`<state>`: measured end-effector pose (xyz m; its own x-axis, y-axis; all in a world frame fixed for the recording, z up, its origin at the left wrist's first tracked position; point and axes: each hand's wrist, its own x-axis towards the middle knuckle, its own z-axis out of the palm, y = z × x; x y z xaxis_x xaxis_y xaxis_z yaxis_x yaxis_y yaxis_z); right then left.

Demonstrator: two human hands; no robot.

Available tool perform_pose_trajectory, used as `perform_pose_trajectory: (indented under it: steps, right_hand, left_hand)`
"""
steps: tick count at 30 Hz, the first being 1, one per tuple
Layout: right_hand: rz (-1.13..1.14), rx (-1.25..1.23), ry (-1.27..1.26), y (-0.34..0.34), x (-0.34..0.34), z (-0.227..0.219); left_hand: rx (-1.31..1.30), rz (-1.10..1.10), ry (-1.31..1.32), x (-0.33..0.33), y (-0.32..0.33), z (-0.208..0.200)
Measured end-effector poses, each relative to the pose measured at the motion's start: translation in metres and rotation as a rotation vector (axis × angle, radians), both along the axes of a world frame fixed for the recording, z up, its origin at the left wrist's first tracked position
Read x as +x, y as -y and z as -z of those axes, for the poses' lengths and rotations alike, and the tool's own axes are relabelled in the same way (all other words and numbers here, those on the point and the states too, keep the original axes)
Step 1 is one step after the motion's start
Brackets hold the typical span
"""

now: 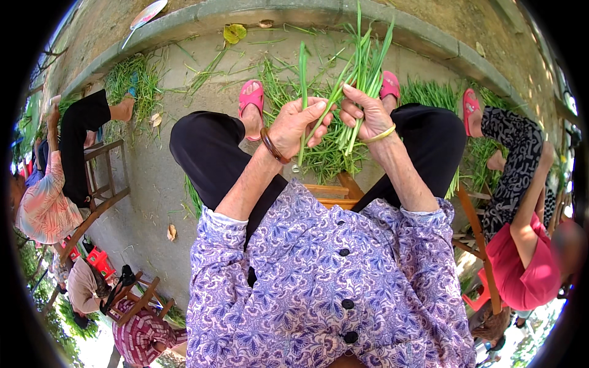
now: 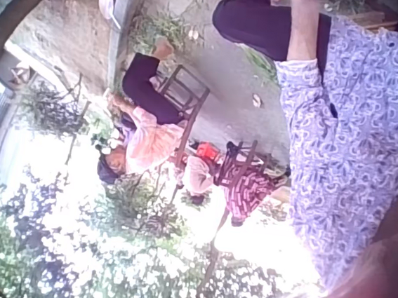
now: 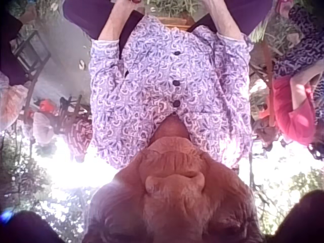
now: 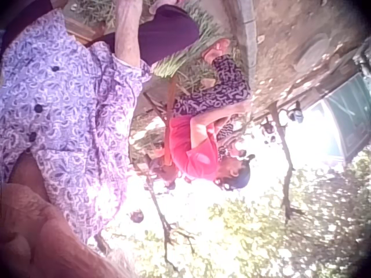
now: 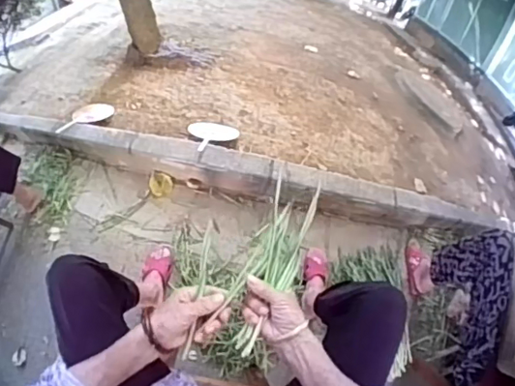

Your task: The person picks through green onion stalks by hand, separating good stalks into a bundle and discarding waste onto the ground.

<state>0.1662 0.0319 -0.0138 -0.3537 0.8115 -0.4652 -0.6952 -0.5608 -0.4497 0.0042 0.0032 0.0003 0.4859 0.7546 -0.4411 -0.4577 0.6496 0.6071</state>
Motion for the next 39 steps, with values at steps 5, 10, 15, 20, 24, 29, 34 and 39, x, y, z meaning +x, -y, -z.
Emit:
perform_pose_trajectory:
  steps: [5,10,15,20,24,29,34,39]
  right_hand:
    - [0.017,0.026,-0.101,0.001,-0.001,-0.002]
    - [0.063,0.034,-0.249,-0.007,0.009,0.003]
    - [0.138,0.096,-0.297,-0.023,0.029,0.005]
    - [0.290,0.119,-0.325,-0.035,0.051,-0.010]
    - [0.332,0.224,-0.305,-0.044,0.082,-0.018]
    - [0.393,0.331,-0.359,-0.052,0.112,-0.025]
    - [0.476,0.368,-0.229,-0.054,0.129,-0.030]
    - [0.529,0.333,-0.161,-0.054,0.137,-0.028]
  left_hand:
    - [-0.028,-0.011,0.075,-0.004,0.000,0.002]
    - [-0.043,-0.048,0.059,-0.007,0.000,-0.001]
    - [0.051,-0.116,-0.104,-0.011,-0.001,-0.005]
    - [0.002,-0.228,-0.134,-0.017,-0.003,-0.002]
    - [0.027,-0.310,-0.107,-0.027,-0.007,0.002]
    - [0.100,-0.405,-0.133,-0.039,-0.009,0.005]
    - [0.118,-0.459,-0.038,-0.042,-0.011,0.009]
    - [0.117,-0.467,-0.023,-0.041,-0.012,0.009]
